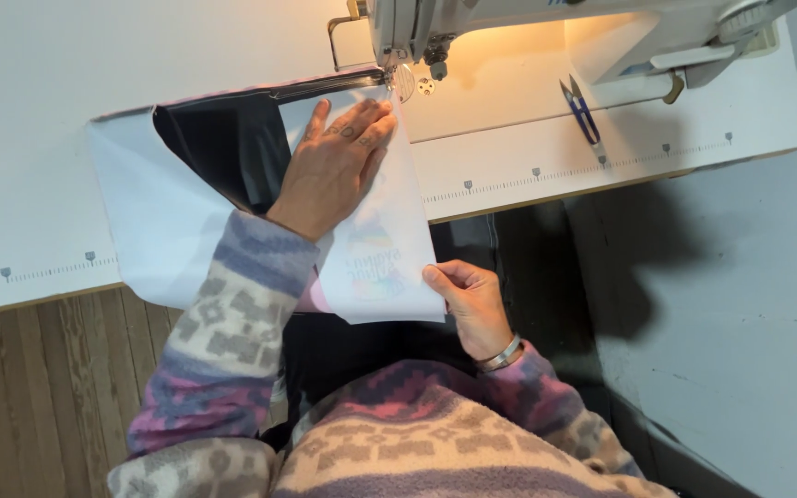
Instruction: Sewing a leather product and trimming excess thread and piping using snips.
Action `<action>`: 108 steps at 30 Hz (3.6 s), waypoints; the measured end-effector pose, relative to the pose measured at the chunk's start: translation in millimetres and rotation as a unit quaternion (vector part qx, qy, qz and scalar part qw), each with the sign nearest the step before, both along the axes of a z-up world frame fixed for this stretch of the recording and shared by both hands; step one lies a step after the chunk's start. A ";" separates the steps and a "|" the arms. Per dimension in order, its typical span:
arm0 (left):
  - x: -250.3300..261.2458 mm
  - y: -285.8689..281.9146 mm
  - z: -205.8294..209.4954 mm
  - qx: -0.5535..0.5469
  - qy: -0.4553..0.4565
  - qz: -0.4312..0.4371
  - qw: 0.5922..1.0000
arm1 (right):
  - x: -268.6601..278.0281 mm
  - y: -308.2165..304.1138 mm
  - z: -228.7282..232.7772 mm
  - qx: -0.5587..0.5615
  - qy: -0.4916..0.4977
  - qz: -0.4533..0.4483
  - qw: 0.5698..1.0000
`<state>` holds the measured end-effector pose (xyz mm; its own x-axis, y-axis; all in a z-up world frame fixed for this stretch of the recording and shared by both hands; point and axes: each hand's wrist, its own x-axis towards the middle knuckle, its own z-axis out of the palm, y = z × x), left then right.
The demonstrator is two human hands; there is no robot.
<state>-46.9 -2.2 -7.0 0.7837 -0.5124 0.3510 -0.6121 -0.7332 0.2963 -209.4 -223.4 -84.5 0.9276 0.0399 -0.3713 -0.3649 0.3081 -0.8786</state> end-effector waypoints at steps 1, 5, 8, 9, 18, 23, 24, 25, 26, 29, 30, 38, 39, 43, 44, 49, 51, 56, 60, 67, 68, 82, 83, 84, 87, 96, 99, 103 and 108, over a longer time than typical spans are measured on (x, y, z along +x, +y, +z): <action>0.0 0.9 -0.4 -0.001 -0.003 0.004 1.000 | 0.2 2.3 3.8 -0.001 -0.003 0.004 1.000; 1.5 4.0 -1.2 0.023 -0.007 0.003 1.000 | 0.6 6.1 5.1 0.024 0.022 -0.003 0.999; 1.5 3.7 -4.6 0.022 -0.017 -0.001 1.000 | 0.0 5.8 5.9 0.012 0.020 -0.004 1.000; 2.5 3.5 -5.5 0.018 -0.024 0.001 1.000 | 1.5 5.9 8.1 0.008 0.022 -0.001 1.000; 4.9 6.8 -4.3 0.019 -0.022 -0.015 0.999 | -0.6 8.7 2.9 0.011 0.015 -0.005 1.000; 12.4 8.9 -4.4 0.026 -0.008 -0.014 1.000 | 8.2 11.4 15.6 0.017 0.006 -0.016 1.000; 15.1 9.9 -6.3 0.024 -0.008 -0.017 1.000 | 10.4 12.9 20.4 0.023 0.011 -0.017 1.000; 16.6 10.5 -6.8 0.023 -0.008 -0.017 1.000 | 11.6 13.6 20.9 0.023 0.011 -0.017 1.000; 18.1 11.1 -7.4 0.021 -0.008 -0.019 1.000 | 12.8 14.4 21.3 0.022 0.008 -0.020 1.000; 24.2 13.6 -6.8 0.010 -0.007 -0.024 1.000 | 17.9 16.0 16.2 0.019 0.000 -0.021 1.000; 25.1 13.9 -7.2 0.001 -0.004 -0.026 1.000 | 18.1 15.8 13.4 0.016 -0.003 -0.018 1.000; 38.3 17.4 -2.4 -0.003 0.010 -0.027 1.000 | 31.9 20.6 14.7 0.014 0.001 -0.024 1.000; 40.6 16.7 -3.6 -0.002 0.011 -0.027 1.000 | 33.3 20.1 12.9 0.012 0.003 -0.028 1.000; 42.5 15.6 4.4 -0.014 0.029 -0.020 0.999 | 39.7 21.9 18.0 0.008 0.008 -0.027 1.000; 43.4 15.6 3.8 -0.016 0.030 -0.016 0.999 | 40.3 22.5 19.5 0.017 0.007 -0.031 0.999; 51.8 14.2 7.4 -0.026 0.034 -0.012 0.999 | 47.5 24.2 25.4 0.037 0.007 -0.045 0.998; 54.8 14.8 2.8 -0.019 0.023 -0.003 1.000 | 46.6 22.4 17.8 -0.013 0.000 -0.046 0.999; 63.9 17.0 2.6 -0.029 0.024 -0.014 0.999 | 45.6 21.4 21.5 -0.010 -0.007 -0.041 0.999; 71.4 20.6 2.0 -0.026 0.031 -0.013 0.999 | 45.0 24.1 24.5 -0.017 -0.012 -0.033 0.999; 87.1 24.5 -1.4 -0.030 0.026 -0.019 0.999 | 36.9 25.8 32.5 -0.011 -0.010 -0.014 1.000; 89.1 24.8 -2.0 -0.031 0.028 -0.020 0.999 | 35.0 25.9 33.0 -0.017 -0.010 -0.012 1.000; 107.1 28.4 -6.7 -0.031 0.004 -0.008 0.999 | 27.6 20.5 31.1 -0.045 -0.007 -0.015 0.999; 109.3 28.4 -5.4 -0.028 0.006 -0.006 1.000 | 28.7 20.7 29.6 -0.045 0.008 -0.016 0.999; 111.5 28.6 -4.6 -0.025 0.009 -0.004 1.000 | 29.9 21.0 27.6 -0.045 0.022 -0.017 0.999; 115.4 31.4 -2.8 -0.020 0.020 -0.009 1.000 | 28.8 20.5 34.5 -0.048 0.006 0.001 0.999; 129.6 34.4 -4.5 -0.009 0.002 -0.015 1.000 | 31.7 22.7 38.3 0.002 0.010 0.014 1.000; 134.8 35.3 -3.4 -0.008 -0.001 -0.019 1.000 | 33.0 23.5 41.8 0.006 0.016 0.020 1.000; 146.9 38.6 -10.4 -0.006 -0.016 -0.023 1.000 | 36.6 24.7 38.8 0.008 0.021 0.029 0.999; 155.6 42.3 -12.8 -0.010 -0.038 -0.021 0.999 | 41.6 25.5 42.2 0.003 0.022 0.039 0.999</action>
